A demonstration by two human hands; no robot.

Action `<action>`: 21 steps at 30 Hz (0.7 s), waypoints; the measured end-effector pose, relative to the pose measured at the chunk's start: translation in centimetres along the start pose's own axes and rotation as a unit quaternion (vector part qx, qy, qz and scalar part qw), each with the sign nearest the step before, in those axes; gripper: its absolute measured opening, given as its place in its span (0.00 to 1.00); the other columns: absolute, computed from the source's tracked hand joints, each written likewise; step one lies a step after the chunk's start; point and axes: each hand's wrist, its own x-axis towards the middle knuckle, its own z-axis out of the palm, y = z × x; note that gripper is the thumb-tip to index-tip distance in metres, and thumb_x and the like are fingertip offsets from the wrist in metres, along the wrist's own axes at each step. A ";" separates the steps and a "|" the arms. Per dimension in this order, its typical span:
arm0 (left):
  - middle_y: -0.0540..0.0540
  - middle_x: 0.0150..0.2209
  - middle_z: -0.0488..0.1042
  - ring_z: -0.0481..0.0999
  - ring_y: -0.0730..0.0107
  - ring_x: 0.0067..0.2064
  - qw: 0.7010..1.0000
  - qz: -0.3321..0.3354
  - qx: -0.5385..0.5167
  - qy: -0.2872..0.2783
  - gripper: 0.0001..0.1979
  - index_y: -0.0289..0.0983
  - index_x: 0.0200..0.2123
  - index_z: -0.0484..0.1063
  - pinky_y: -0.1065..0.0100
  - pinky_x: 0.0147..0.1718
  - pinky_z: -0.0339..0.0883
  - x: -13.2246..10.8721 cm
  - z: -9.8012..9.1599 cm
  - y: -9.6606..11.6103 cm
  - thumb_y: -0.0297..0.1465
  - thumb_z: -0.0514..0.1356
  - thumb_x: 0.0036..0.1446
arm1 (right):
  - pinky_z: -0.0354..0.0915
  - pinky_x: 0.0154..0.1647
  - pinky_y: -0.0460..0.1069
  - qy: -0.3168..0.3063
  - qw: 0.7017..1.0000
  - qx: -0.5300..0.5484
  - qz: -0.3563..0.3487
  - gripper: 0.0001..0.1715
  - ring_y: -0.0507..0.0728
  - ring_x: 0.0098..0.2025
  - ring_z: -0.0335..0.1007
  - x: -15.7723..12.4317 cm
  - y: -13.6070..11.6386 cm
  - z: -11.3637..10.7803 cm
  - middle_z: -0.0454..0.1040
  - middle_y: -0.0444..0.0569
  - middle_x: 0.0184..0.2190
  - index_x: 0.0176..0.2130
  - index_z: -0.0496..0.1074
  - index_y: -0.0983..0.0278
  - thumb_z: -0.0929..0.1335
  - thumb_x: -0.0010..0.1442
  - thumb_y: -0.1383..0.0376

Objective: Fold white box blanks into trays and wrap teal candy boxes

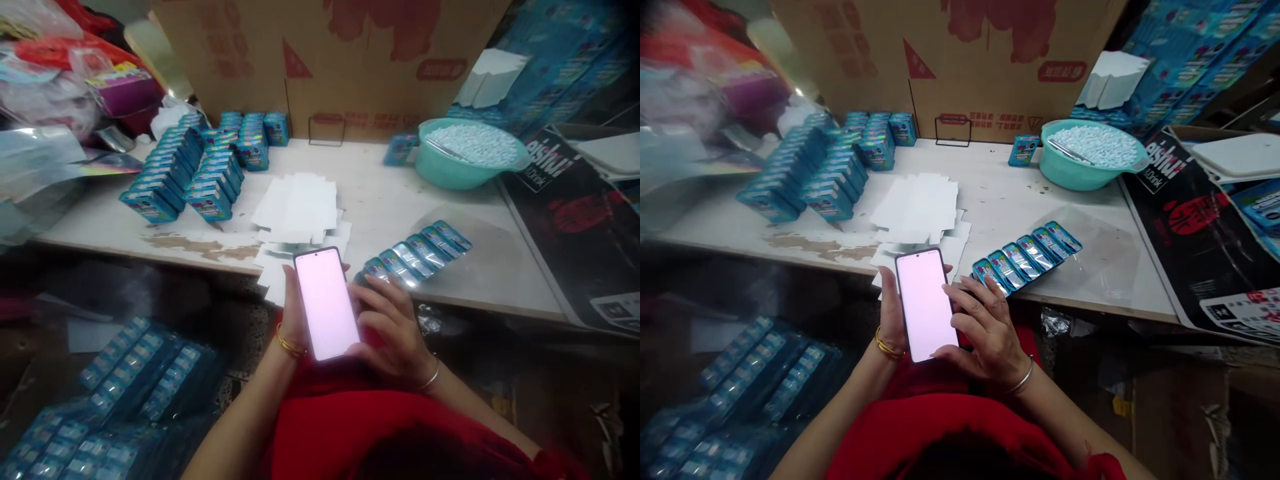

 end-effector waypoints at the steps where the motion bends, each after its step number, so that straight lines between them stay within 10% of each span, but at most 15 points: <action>1: 0.33 0.39 0.76 0.77 0.54 0.36 1.000 -0.004 -0.008 0.007 0.46 0.29 0.52 0.68 0.57 0.37 0.71 0.0 0.0 0.0 0.63 0.44 0.49 | 0.51 0.61 0.67 -0.001 1.000 0.000 0.001 0.16 0.65 0.60 0.58 -0.1 0.1 0.0 0.70 0.54 0.53 0.34 0.66 0.62 0.65 0.61 0.52; 21: 0.36 0.34 0.77 0.77 0.57 0.34 1.000 0.025 0.010 0.003 0.47 0.29 0.48 0.71 0.61 0.36 0.71 0.0 -0.9 0.2 0.64 0.39 0.49 | 0.52 0.60 0.67 -0.026 0.999 0.020 0.012 0.13 0.65 0.60 0.58 -0.9 -0.4 0.8 0.70 0.54 0.53 0.34 0.65 0.61 0.65 0.61 0.54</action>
